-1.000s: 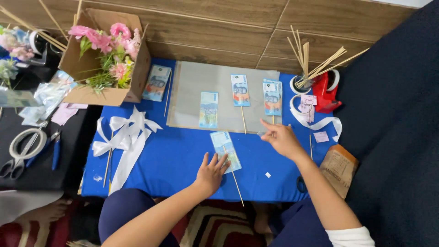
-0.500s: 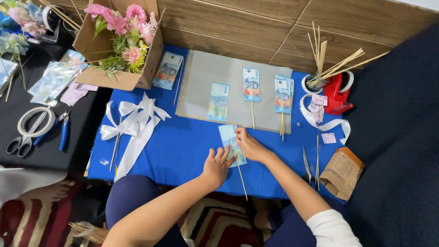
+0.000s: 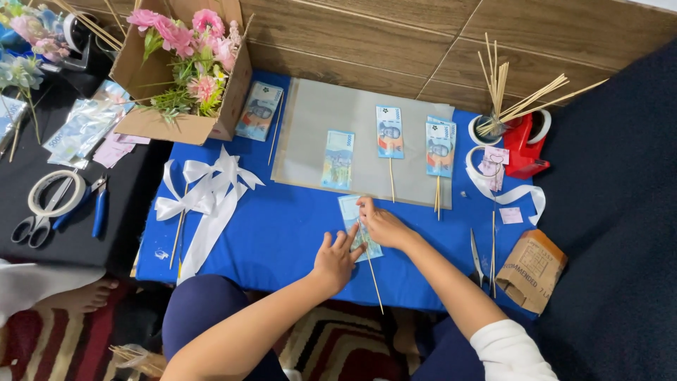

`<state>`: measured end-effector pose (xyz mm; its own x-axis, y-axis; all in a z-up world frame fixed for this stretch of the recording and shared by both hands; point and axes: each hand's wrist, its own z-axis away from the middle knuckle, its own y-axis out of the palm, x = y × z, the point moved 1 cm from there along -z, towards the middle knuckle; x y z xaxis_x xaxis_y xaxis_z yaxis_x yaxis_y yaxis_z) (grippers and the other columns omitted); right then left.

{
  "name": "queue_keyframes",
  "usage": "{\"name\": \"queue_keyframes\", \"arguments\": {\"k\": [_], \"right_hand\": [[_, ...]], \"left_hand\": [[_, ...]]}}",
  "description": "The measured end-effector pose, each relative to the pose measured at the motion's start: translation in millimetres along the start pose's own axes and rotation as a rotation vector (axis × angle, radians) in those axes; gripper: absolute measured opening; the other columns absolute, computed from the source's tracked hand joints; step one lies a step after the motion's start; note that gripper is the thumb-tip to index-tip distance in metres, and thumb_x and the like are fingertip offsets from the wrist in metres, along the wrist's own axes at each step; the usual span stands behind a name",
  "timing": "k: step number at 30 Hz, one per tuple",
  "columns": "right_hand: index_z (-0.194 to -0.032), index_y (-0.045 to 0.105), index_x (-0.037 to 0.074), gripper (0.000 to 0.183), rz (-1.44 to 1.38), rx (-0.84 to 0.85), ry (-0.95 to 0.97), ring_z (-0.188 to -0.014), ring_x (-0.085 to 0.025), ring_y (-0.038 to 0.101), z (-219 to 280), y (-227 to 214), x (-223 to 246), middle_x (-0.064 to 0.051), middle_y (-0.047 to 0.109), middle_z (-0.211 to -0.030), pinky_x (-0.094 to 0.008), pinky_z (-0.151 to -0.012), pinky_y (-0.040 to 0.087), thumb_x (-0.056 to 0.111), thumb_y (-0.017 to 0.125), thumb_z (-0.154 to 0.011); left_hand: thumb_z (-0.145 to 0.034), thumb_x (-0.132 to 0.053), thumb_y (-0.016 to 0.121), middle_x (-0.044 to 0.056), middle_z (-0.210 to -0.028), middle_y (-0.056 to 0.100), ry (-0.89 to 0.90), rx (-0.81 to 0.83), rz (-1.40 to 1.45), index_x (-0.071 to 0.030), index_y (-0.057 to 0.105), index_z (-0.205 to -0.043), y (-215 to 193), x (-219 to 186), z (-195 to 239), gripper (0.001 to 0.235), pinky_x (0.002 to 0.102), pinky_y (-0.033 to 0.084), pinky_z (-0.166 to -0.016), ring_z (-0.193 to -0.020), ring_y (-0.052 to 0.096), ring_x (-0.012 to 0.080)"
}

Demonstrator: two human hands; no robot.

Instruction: Attaching banknotes to wooden sticks using tape to create components for a money bouquet.

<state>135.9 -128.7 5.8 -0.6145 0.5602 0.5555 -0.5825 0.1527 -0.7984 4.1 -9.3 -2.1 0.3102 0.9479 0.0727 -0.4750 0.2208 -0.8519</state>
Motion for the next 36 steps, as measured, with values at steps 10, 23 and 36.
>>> {"name": "queue_keyframes", "arguments": {"k": [10,23,36], "right_hand": [[-0.13,0.029,0.002,0.03,0.094,-0.003,0.022,-0.102,-0.047,0.07,-3.1,9.6,0.4,-0.026,0.07,-0.105,-0.057,-0.089,0.054,0.006,0.039,-0.102],[-0.134,0.031,0.011,0.044,0.276,-0.043,0.253,-0.096,-0.041,0.074,-1.9,-1.3,25.5,-0.022,0.074,-0.099,-0.054,-0.085,0.057,0.023,0.056,-0.1],[-0.118,0.046,0.008,0.041,0.013,-0.246,0.575,-0.109,-0.046,0.068,1.6,25.0,9.7,-0.021,0.066,-0.113,-0.056,-0.093,0.056,0.037,0.066,-0.097]], "left_hand": [[-0.11,-0.041,0.04,0.012,-0.172,0.005,0.021,-0.019,0.023,-0.031,0.023,-0.16,6.8,2.3,-7.4,0.053,0.058,0.016,-0.111,-0.14,0.021,0.0325],[-0.107,-0.049,0.044,0.012,-0.171,0.013,0.02,-0.049,0.102,-0.03,0.034,-0.15,8.1,2.3,-12.5,0.048,0.058,0.018,-0.11,-0.136,0.027,0.0316],[-0.107,-0.051,0.041,0.01,-0.171,0.011,0.037,-0.022,0.147,-0.032,0.032,-0.152,6.6,8.8,-12.7,0.05,0.057,0.02,-0.107,-0.134,0.028,0.0314]]}}
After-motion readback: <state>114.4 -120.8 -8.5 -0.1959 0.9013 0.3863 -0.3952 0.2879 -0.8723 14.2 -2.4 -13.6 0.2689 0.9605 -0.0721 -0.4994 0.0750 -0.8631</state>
